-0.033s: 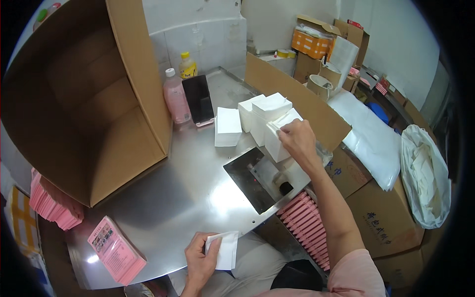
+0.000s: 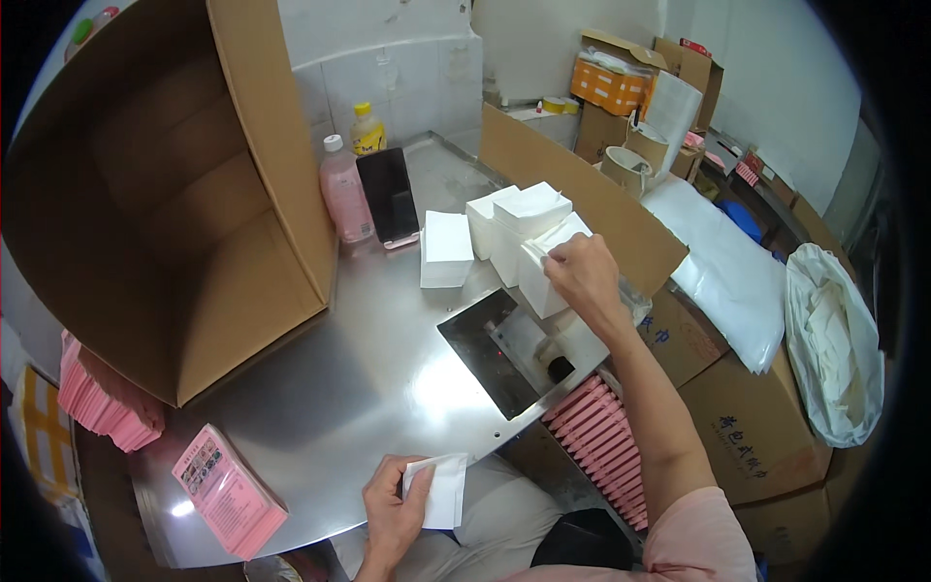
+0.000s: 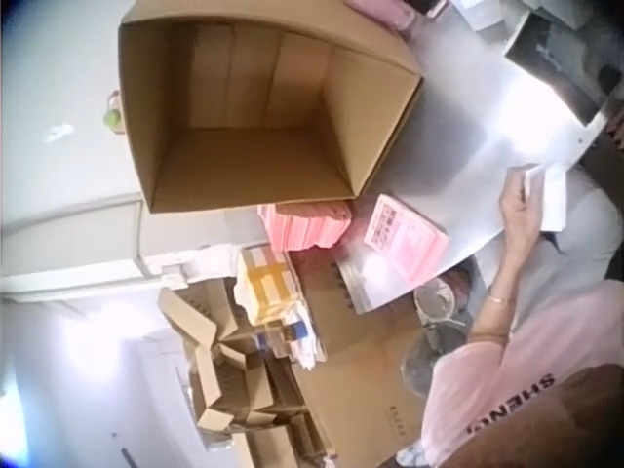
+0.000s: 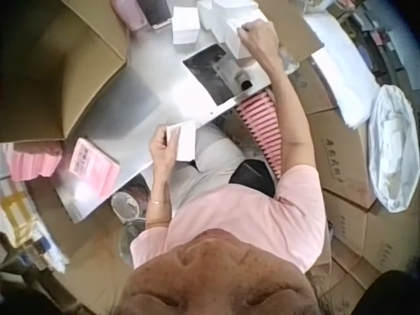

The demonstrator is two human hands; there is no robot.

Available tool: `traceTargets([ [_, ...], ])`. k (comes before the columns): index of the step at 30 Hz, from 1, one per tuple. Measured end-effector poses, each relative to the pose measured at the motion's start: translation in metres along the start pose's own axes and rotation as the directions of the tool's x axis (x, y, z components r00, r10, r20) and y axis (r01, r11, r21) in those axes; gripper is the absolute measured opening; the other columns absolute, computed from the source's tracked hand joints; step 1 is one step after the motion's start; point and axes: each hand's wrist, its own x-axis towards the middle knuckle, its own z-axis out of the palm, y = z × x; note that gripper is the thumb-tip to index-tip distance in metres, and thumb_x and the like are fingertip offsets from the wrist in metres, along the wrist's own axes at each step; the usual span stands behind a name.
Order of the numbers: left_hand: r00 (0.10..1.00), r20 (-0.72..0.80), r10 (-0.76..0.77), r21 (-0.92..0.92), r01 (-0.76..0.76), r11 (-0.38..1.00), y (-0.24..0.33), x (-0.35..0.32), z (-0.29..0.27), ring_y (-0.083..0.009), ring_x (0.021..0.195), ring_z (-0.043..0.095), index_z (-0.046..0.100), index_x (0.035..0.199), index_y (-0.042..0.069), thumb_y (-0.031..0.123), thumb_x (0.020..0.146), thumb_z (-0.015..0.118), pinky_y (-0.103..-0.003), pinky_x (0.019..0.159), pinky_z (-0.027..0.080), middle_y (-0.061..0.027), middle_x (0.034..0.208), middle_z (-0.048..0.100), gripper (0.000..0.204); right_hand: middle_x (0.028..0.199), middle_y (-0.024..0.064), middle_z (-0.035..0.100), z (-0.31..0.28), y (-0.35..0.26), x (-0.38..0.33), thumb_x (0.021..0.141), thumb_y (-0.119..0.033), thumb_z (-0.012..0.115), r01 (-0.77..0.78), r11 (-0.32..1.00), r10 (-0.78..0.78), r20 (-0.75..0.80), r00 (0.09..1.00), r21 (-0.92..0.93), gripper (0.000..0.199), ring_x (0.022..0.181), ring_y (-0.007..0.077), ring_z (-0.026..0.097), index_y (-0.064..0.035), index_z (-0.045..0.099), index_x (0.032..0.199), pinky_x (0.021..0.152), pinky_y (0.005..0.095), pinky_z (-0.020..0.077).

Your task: Packaging pink paper products with white inserts using a machine.

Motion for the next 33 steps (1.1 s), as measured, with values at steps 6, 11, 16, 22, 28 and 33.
traceTargets([
  [6,1.000,0.004,0.031,0.016,-0.031,0.999,-0.009,-0.001,-0.007,-0.0059,0.074,0.052,0.065,0.096,-0.001,0.012,0.092,0.070,-0.022,0.066,0.043,0.0002,0.083,0.059,0.014,0.090,0.0150,0.068,-0.007,0.013,-0.006,0.085,-0.015,0.064,0.135,0.981,-0.084,-0.322,0.943,0.141,0.018,0.083,0.0301,0.065,-0.0009,0.072,0.091,0.077,0.0381,0.0522],
  [11,0.998,0.053,-0.034,0.022,0.033,0.999,-0.010,0.000,-0.001,-0.0067,0.076,0.054,0.064,0.098,0.000,0.012,0.093,0.067,-0.024,0.068,0.045,-0.0012,0.085,0.062,0.014,0.093,0.0045,0.067,-0.061,0.044,-0.036,0.094,-0.012,0.060,-0.028,0.803,0.220,-0.252,0.942,0.595,0.017,0.081,0.0124,0.061,0.0016,0.070,0.099,0.076,0.0283,0.0507],
  [16,1.000,0.013,-0.002,0.168,-0.001,0.986,-0.003,0.001,-0.018,-0.0107,0.074,0.053,0.064,0.097,-0.003,0.014,0.096,0.064,-0.029,0.067,0.047,-0.0050,0.083,0.064,0.017,0.092,0.0023,0.068,-0.104,0.065,-0.081,0.095,-0.019,0.062,-0.294,0.429,0.147,0.255,0.956,0.854,0.023,0.081,0.0089,0.060,-0.0001,0.071,0.103,0.074,0.0252,0.0506],
  [22,0.995,0.104,-0.007,0.177,-0.011,0.984,0.011,0.005,-0.009,-0.0107,0.075,0.054,0.062,0.096,-0.004,0.014,0.097,0.063,-0.028,0.067,0.048,-0.0051,0.082,0.063,0.018,0.091,0.0069,0.069,-0.265,0.226,-0.153,0.090,-0.028,0.067,-0.303,0.552,0.632,-0.153,0.760,0.777,0.030,0.077,0.0141,0.064,0.0006,0.069,0.098,0.064,0.0280,0.0509],
  [28,0.998,0.044,0.045,0.227,-0.053,0.972,-0.009,0.014,-0.014,-0.0129,0.077,0.058,0.063,0.096,-0.005,0.013,0.097,0.062,-0.030,0.067,0.049,-0.0071,0.084,0.065,0.019,0.085,0.0110,0.067,-0.321,0.307,-0.214,0.097,-0.025,0.056,-0.613,0.769,0.117,-0.904,0.410,-0.179,0.029,0.075,0.0251,0.063,0.0001,0.070,0.099,0.068,0.0417,0.0477],
  [33,0.997,0.020,0.076,0.192,-0.079,0.978,-0.010,0.012,-0.007,-0.0098,0.076,0.054,0.062,0.095,-0.001,0.011,0.090,0.063,-0.026,0.069,0.046,-0.0024,0.081,0.061,0.013,0.094,0.0116,0.069,-0.163,0.137,-0.166,0.090,-0.009,0.065,-0.328,0.907,0.392,-0.248,0.886,0.262,0.012,0.081,0.0182,0.063,-0.0006,0.071,0.096,0.070,0.0297,0.0496],
])
